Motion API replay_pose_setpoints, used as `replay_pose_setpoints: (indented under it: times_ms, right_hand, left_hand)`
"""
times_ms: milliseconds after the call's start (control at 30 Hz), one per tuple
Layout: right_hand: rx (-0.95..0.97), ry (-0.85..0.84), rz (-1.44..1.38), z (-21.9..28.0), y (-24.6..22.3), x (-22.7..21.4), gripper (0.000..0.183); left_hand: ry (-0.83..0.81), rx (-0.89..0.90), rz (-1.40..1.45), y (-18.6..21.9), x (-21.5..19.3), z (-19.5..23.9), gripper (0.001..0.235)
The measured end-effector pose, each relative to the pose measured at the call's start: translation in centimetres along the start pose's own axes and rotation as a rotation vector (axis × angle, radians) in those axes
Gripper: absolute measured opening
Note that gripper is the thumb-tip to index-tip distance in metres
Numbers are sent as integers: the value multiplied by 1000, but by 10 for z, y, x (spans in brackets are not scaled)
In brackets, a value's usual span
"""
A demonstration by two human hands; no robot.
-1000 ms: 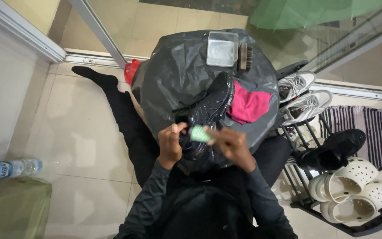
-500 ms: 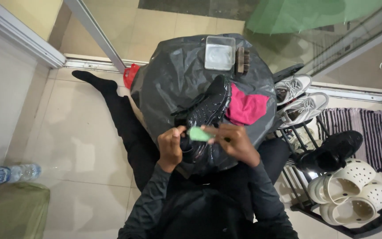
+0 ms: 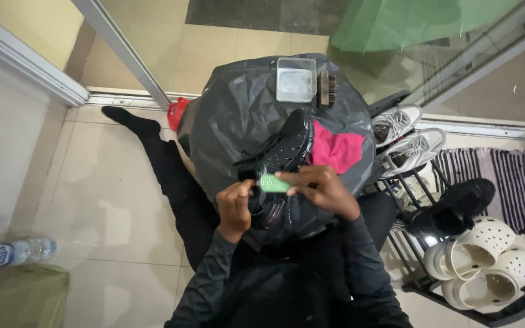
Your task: The person scrubs a black shoe with a green brush and a cleaning solution, then wipes it with a pink cloth. The shoe is held in the left hand while the right hand applies the brush and cloth.
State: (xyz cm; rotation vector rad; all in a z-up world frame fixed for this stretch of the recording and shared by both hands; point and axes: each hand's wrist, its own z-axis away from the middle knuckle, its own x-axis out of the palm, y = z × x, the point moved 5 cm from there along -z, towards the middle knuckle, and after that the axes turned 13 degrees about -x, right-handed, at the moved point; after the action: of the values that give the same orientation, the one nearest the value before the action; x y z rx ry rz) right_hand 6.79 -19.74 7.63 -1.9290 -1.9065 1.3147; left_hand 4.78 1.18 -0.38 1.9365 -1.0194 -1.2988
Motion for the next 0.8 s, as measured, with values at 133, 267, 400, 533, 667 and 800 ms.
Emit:
replay_pose_setpoints:
  times_ms: [133,267,400,533,667,800]
  right_hand:
    - [-14,74,84,-4,2,-3,15]
    - [-51,56,30,16,3,9,20]
    - [-89,57,-65,33,7,19,31]
    - [-119,46,-15,35,-15,23,13]
    - [-79,77,8,44,-9,21,11]
    - [-80,78,39,55,-5,26,26]
  left_hand:
    - [2,-34,48,2,-2,0,82]
    - [29,69,-56,9,-5,1,79]
    - [20,3,16,0,-2,-2,77]
    - [25,0,-7,-4,-2,3,77]
    - [37,39,-27,8,-5,-1,73]
    - [33,21,-19,3,-4,0,72]
